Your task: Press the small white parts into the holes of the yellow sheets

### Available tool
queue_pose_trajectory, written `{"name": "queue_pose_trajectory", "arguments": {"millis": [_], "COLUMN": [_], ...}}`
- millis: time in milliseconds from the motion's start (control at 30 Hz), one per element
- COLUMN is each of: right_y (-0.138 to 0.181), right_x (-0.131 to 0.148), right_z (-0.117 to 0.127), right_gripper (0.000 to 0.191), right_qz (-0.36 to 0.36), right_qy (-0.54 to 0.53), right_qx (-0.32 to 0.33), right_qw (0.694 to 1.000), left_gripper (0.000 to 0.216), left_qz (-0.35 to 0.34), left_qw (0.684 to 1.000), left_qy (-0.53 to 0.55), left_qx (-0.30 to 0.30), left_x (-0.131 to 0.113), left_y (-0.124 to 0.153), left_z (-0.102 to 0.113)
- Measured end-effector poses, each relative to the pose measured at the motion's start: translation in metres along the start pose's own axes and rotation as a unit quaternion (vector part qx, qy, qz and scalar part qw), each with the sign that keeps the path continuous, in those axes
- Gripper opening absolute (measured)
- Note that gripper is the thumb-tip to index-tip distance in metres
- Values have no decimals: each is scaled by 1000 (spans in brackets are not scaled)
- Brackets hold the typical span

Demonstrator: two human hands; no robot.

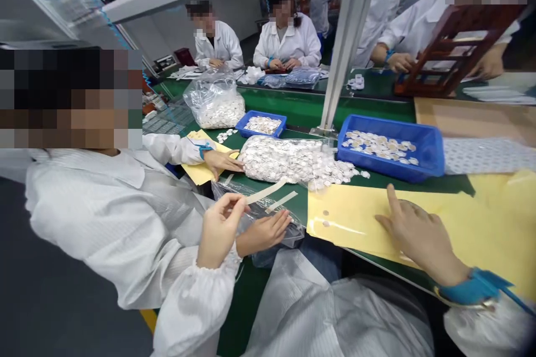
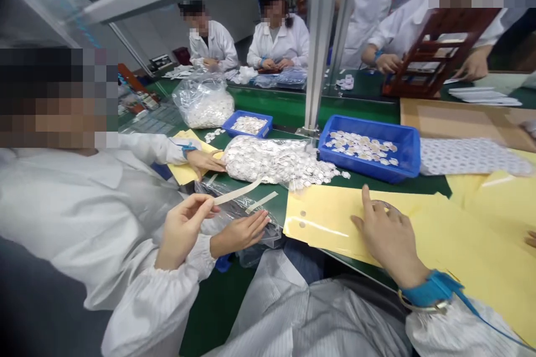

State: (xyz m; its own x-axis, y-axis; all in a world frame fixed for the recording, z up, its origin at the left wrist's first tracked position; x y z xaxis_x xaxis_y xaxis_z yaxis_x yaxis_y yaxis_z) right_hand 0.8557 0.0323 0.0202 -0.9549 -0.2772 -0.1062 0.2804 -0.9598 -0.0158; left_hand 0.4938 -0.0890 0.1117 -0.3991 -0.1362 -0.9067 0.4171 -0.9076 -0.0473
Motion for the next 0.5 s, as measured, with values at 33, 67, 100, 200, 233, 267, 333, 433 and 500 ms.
{"name": "queue_pose_trajectory", "arguments": {"millis": [33, 67, 100, 200, 233, 267, 333, 433, 500], "right_y": [0, -2, -5, -22, -28, -33, -38, -51, -60], "right_x": [4, 9, 15, 64, 93, 127, 200, 284, 320], "right_z": [2, 6, 12, 50, 67, 84, 110, 119, 107], "right_gripper": [62, 60, 58, 53, 53, 55, 61, 58, 41], "right_qz": [14, 25, 38, 136, 199, 268, 407, 498, 510], "right_qy": [21, 34, 31, -114, -204, -286, -392, -492, -514], "right_qx": [-10, -13, -12, -6, 3, 18, 90, 229, 339], "right_qw": [1000, 999, 999, 984, 959, 920, 820, 677, 601], "left_gripper": [25, 26, 26, 24, 24, 23, 22, 20, 20], "left_qz": [6, 7, 7, -2, -7, -12, -20, -5, 23], "left_qw": [1000, 1000, 999, 994, 992, 991, 990, 993, 997], "left_qy": [-5, -11, -20, -61, -75, -86, -87, -40, 4], "left_qx": [11, 26, 44, 88, 96, 102, 110, 109, 79], "left_x": [7, 11, 12, 3, -2, -7, -13, -3, 13], "left_y": [-3, -5, -6, -9, -10, -12, -15, -23, -30], "left_z": [8, 13, 17, 21, 22, 23, 26, 36, 46]}}
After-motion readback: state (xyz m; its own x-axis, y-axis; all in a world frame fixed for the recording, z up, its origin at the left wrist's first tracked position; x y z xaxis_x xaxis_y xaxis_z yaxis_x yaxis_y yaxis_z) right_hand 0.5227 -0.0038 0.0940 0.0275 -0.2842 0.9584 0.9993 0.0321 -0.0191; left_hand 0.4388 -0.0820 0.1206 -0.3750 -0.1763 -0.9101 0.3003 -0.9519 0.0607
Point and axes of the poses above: each hand's wrist, its own y-axis away from the middle knuckle, its own z-axis out of the back of the hand, x = y × z, the point moved 9 cm from there along -y, towards the middle knuckle, and after that the axes turned 5 degrees about x, right-handed, at the moved point
